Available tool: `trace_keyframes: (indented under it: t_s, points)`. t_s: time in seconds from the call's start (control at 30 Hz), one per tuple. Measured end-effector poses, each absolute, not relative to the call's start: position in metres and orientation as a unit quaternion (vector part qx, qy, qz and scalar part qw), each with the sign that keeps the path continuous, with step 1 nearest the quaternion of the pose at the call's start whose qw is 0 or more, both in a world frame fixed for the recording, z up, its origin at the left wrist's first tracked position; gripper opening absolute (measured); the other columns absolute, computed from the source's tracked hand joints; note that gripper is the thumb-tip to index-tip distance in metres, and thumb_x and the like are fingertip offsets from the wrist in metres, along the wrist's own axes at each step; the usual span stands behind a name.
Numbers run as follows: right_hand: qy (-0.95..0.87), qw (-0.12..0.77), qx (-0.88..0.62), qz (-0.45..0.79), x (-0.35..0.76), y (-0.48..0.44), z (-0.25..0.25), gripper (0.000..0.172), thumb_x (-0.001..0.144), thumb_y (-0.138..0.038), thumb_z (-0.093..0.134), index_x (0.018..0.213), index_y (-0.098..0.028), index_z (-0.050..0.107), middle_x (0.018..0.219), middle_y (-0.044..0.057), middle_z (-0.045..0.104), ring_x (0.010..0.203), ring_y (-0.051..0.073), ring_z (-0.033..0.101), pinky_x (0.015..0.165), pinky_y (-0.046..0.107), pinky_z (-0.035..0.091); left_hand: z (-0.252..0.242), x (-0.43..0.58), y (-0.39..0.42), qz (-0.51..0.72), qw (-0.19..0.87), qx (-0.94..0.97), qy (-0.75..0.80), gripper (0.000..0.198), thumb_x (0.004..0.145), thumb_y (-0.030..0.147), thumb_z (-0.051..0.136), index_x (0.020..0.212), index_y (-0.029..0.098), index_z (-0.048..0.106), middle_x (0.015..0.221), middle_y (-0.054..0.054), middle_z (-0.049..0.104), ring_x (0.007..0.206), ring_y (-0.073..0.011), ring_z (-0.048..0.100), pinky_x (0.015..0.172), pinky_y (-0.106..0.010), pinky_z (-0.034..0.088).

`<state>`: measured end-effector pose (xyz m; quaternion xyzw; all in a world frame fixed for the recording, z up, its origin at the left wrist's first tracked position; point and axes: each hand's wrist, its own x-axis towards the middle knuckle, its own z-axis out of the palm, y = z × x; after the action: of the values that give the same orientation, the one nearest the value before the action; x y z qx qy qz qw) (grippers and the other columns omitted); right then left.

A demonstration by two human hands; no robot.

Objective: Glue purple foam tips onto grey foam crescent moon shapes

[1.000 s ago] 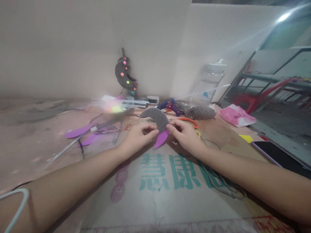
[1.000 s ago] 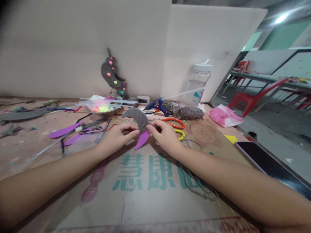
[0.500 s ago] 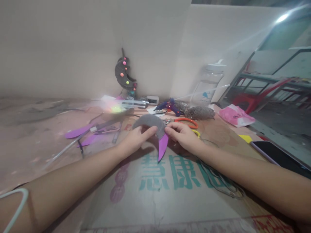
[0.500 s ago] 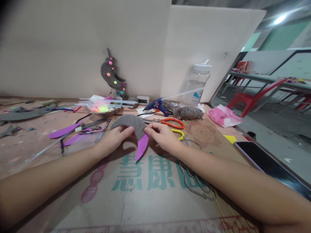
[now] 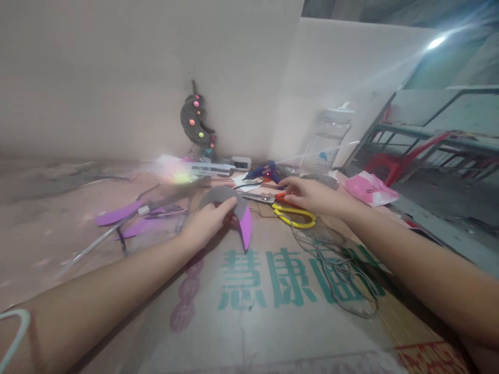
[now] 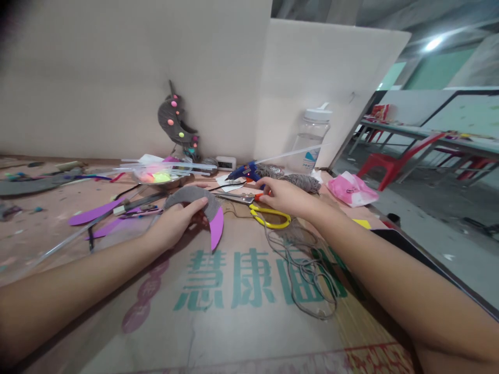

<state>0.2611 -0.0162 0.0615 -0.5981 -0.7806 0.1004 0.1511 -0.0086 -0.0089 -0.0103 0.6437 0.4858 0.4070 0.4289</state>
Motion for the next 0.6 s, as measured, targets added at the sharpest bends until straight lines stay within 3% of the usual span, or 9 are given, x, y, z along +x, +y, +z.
trace_keyframes:
  t_s: [0.1,0.2,0.27,0.43,0.6]
  points:
    - [-0.804,0.074,-0.581,0.104,0.271,-0.008,0.050,0.050,0.078,-0.033,0.063,0.125,-0.020,0.058,0.113,0.009,0.068,0.094,0.023,0.064,0.076,0.029,0.048,-0.008,-0.007,-0.013,0.404,0.445,0.631,0.490,0.046,0.079,0.059,0.052,0.083,0.017,0.069,0.064,-0.005,0.069,0.062,-0.0213,0.063,0.057,-0.029,0.044]
    - [-0.820,0.051,-0.562,0.095,0.273,-0.003,0.042,0.053,0.075,-0.034,0.066,0.126,-0.020,0.058,0.122,0.009,0.064,0.103,0.025,0.062,0.083,0.031,0.047,0.001,-0.003,-0.020,0.410,0.468,0.638,0.454,0.044,0.080,0.055,0.055,0.102,0.019,0.067,0.066,-0.002,0.068,0.059,-0.0188,0.061,0.054,-0.028,0.043]
    - [-0.816,0.055,-0.568,0.088,0.272,-0.003,0.041,0.053,0.075,-0.032,0.066,0.126,-0.023,0.059,0.120,0.007,0.065,0.102,0.026,0.062,0.084,0.032,0.047,0.009,-0.001,-0.026,0.395,0.477,0.658,0.429,0.042,0.080,0.049,0.058,0.112,0.022,0.062,0.065,0.001,0.065,0.056,-0.0164,0.059,0.051,-0.026,0.043]
    - [-0.827,0.096,-0.553,0.045,0.264,-0.012,0.047,0.039,0.081,-0.035,0.060,0.117,-0.023,0.065,0.116,0.008,0.067,0.099,0.025,0.064,0.081,0.031,0.047,0.018,0.003,-0.034,0.391,0.461,0.703,0.375,0.033,0.078,0.039,0.063,0.106,0.023,0.057,0.079,0.002,0.063,0.065,-0.0138,0.061,0.056,-0.023,0.048]
    - [-0.838,0.159,-0.521,0.035,0.230,-0.011,0.065,0.031,0.087,-0.037,0.053,0.109,-0.023,0.068,0.102,0.007,0.072,0.086,0.022,0.065,0.073,0.030,0.046,0.010,0.004,-0.031,0.378,0.511,0.689,0.349,0.034,0.079,0.041,0.060,0.108,0.026,0.051,0.069,0.005,0.058,0.050,-0.0113,0.056,0.048,-0.023,0.047]
